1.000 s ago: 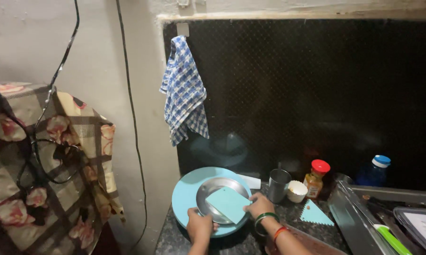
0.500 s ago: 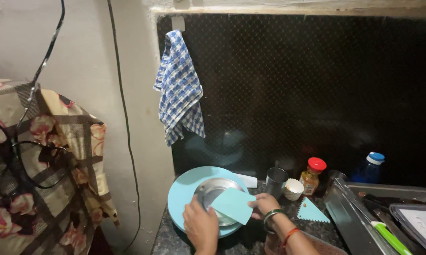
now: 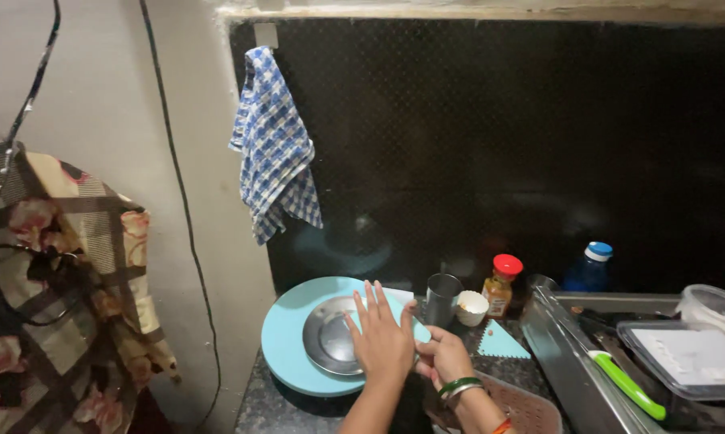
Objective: The person removes chocolate letters from a mold, wipes a metal spatula with a cloth, and then uses the spatula to cut a strip of white material.
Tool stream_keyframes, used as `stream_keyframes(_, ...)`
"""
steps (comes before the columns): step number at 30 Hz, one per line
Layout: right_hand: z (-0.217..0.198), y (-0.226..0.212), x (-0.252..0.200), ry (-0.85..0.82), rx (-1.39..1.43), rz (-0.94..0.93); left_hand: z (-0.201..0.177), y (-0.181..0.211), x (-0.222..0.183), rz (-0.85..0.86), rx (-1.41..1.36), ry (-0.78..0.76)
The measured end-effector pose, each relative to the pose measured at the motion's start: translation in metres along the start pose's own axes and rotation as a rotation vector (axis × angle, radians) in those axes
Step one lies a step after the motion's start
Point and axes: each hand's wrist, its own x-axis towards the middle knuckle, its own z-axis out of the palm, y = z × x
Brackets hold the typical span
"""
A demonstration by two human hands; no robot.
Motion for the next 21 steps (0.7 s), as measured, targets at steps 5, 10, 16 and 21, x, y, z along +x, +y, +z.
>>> stream_keyframes(5,0.046,-0.059,-0.055,0.205,-0.032,0.13,0.013,-0.004,0.008,-0.033,-0.007,0.068)
stream_keyframes(10,0.043,-0.075,-0.065,0.202,-0.039,0.098,0.012,-0.006,0.014,-0.066,0.008,0.137)
stream_keyframes(16,0.038,-0.103,-0.075,0.172,-0.094,0.013,-0.001,0.015,0.014,-0.452,-0.43,0.1)
stream_keyframes(21,0.017,-0.111,-0.071,0.2,-0.038,-0.093,0.032,0.037,-0.002,-0.48,-0.852,-0.082)
